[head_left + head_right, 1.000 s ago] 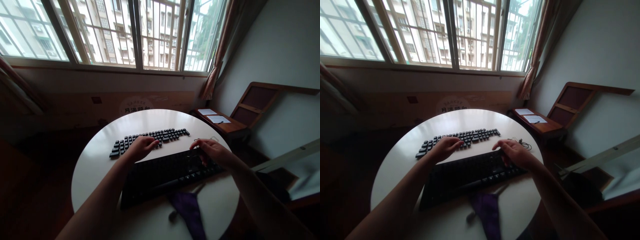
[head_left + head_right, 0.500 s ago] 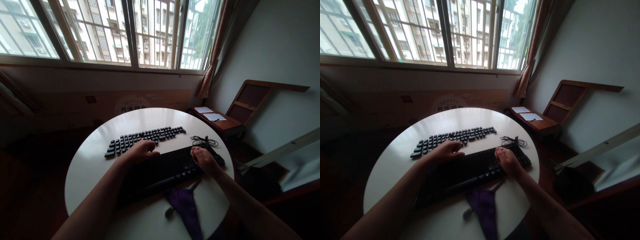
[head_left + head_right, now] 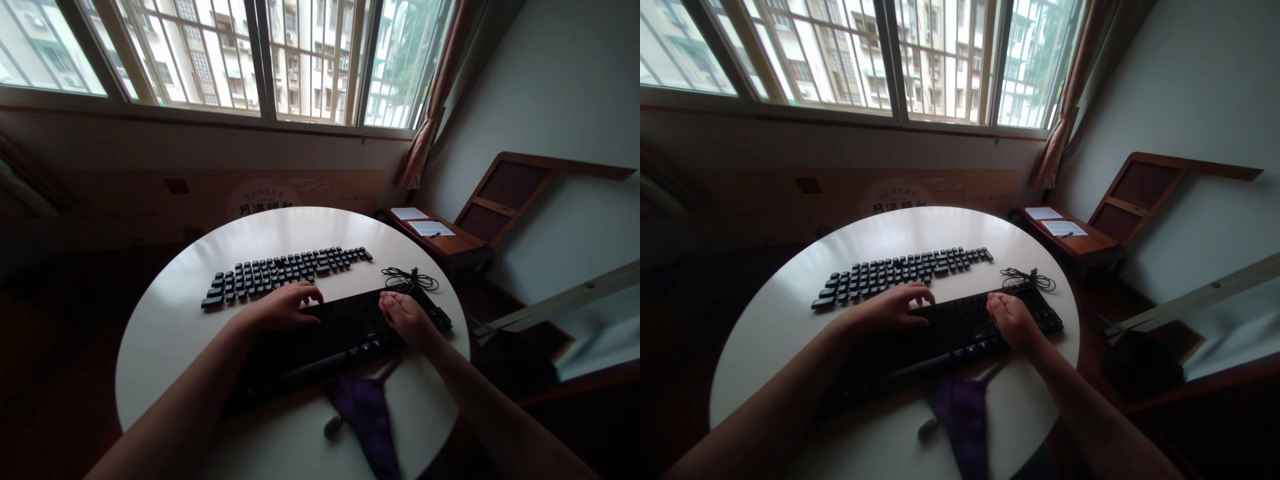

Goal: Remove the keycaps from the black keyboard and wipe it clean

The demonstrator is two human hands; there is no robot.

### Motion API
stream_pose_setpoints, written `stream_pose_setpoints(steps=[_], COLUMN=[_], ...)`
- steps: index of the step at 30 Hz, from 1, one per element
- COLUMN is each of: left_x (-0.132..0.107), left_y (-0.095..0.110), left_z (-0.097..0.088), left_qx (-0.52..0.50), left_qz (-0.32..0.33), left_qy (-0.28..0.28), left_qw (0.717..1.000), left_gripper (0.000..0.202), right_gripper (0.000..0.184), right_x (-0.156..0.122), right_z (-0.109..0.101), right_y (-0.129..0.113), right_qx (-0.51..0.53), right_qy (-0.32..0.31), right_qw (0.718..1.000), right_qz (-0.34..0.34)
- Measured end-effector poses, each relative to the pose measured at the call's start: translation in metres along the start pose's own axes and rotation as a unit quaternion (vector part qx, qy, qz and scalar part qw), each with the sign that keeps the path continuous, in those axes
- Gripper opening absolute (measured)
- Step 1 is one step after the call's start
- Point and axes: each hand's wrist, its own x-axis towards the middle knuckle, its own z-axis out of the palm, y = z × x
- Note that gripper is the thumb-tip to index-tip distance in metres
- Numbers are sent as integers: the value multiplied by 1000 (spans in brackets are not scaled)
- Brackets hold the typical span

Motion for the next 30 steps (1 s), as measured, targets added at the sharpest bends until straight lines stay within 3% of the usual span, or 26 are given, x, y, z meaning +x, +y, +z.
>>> stream_pose_setpoints(steps=[4,11,16,22,27,30], left_x=[1,3,3,2,3,2], left_y=[2,2,2,4,2,0], left_z=[-1,-1,-1,-2,-1,0], left_qx=[6,-10,-16,-15,-13,-7], left_qz=[-2,-10,-12,-19,-15,-7], left_qy=[-18,-26,-22,-23,-20,-20], left_qw=[1000,1000,1000,999,1000,1000], left_gripper=[35,36,35,35,36,35], right_gripper=[44,38,42,42,37,35], right_x=[-9,-29,-26,-26,-23,-21], right_z=[2,4,5,6,4,3], right_y=[-3,-9,-2,3,-2,-2], right_qx=[-29,-166,-54,14,148,176], right_qy=[-7,25,36,69,156,164], right_qw=[999,974,993,995,977,971], right_qz=[-29,-154,-102,-72,-10,1])
